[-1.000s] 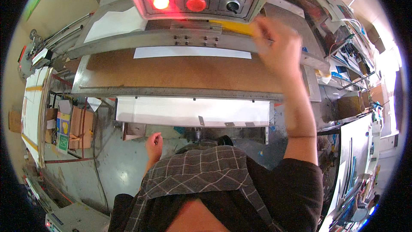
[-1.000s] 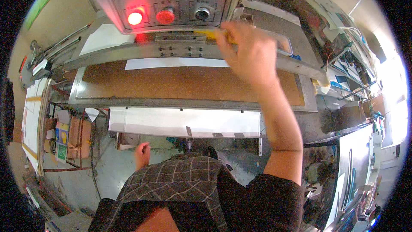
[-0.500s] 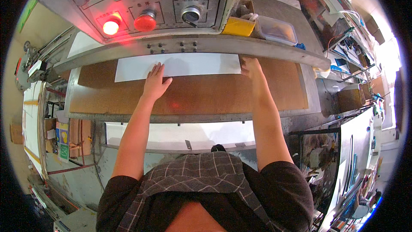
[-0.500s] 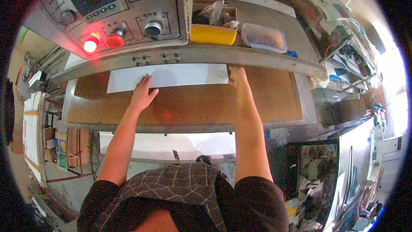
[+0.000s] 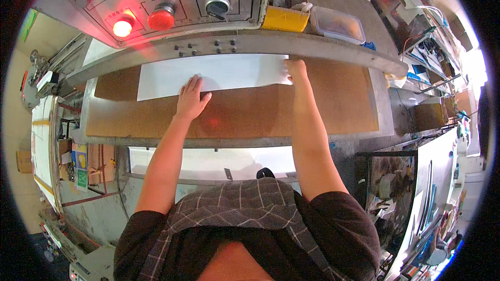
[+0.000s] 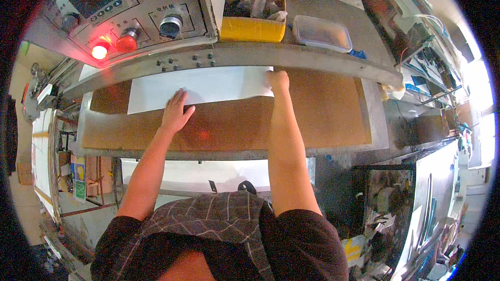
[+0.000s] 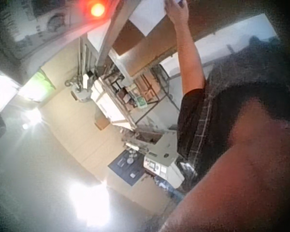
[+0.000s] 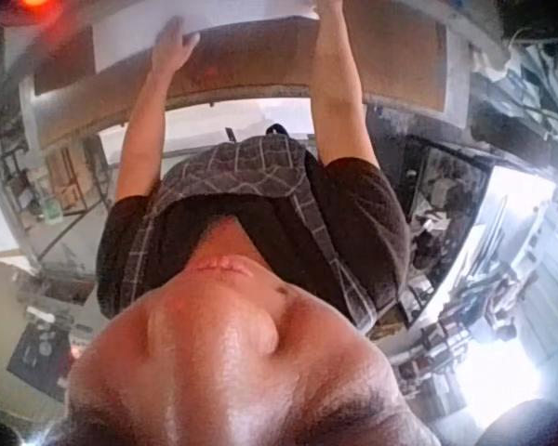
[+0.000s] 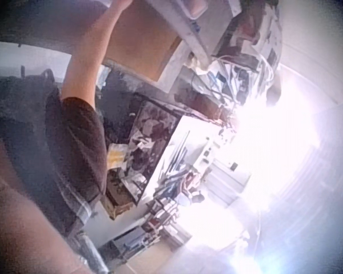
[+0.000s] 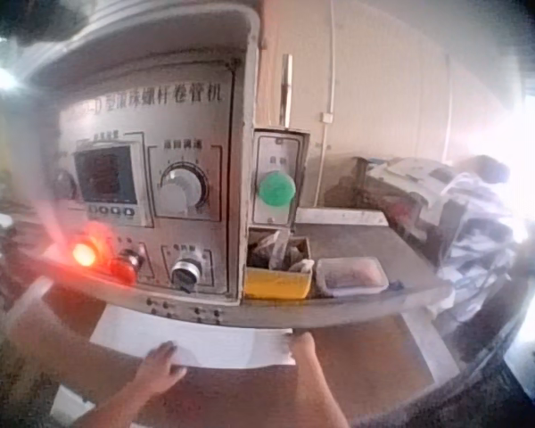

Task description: The person applies blue tape to the edges of white sheets on a workbench, then places black strips on top of the taped sheets. The person also moves a white sheet to a machine and returns to the workbench to continue taping.

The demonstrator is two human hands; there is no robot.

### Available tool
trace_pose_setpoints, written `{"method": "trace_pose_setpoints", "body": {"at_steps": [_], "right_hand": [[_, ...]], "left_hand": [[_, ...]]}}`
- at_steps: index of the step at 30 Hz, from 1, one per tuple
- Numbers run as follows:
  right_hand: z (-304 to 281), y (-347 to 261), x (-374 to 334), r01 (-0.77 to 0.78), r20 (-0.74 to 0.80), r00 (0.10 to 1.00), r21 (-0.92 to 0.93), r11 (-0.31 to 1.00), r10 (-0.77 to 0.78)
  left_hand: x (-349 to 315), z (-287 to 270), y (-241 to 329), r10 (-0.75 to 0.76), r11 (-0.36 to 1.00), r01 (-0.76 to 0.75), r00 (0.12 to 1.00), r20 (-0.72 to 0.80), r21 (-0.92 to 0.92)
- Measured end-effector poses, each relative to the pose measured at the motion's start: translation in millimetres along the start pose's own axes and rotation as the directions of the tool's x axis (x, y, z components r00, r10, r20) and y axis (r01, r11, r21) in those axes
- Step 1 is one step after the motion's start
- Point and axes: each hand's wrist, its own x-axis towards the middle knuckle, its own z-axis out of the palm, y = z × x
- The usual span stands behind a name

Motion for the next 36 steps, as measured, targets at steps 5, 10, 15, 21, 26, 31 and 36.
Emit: {"method": "trace_pose_setpoints", "body": {"at_steps": [5,10,15,21,26,31,36], "right_hand": [[-12.0,-2.1,-40.5,-0.12,0.236,0.969,0.189,0.975,0.074],[-24.4,-14.5,-97.0,-0.25,0.478,0.864,0.684,0.686,-0.161],[-17.5,-48.1,-134.6,-0.448,0.512,0.782,0.858,0.25,-0.355],[-30.4,-65.4,-170.2,-0.373,0.441,0.438,0.882,0.288,-0.783],[20.5,-48.0,-144.4,0.584,0.503,0.632,0.189,0.789,-0.589],[75.4,-41.2,-138.6,0.821,0.588,0.529,-0.536,0.195,-0.612],[77.9,-46.0,-155.9,0.713,0.565,0.701,-0.579,0.396,-0.435]], "left_hand": [[-19.1,-9.0,5.0,0.038,0.999,-0.038,0.999,0.026,-0.005],[-40.2,-30.2,23.9,0.035,0.998,-0.038,0.997,0.062,0.044],[-15.3,-34.4,56.7,-0.079,0.997,0.081,0.991,-0.109,0.014],[22.7,-32.3,22.1,-0.052,0.998,0.057,0.971,-0.231,0.015],[16.6,-116.1,23.9,-0.176,0.983,0.14,0.904,-0.39,-0.117],[1.4,-181.4,1.0,-0.273,0.962,0.233,0.837,-0.474,-0.142],[-40.7,-245.8,-2.2,-0.029,0.999,0.03,0.724,-0.69,-0.011]]}}
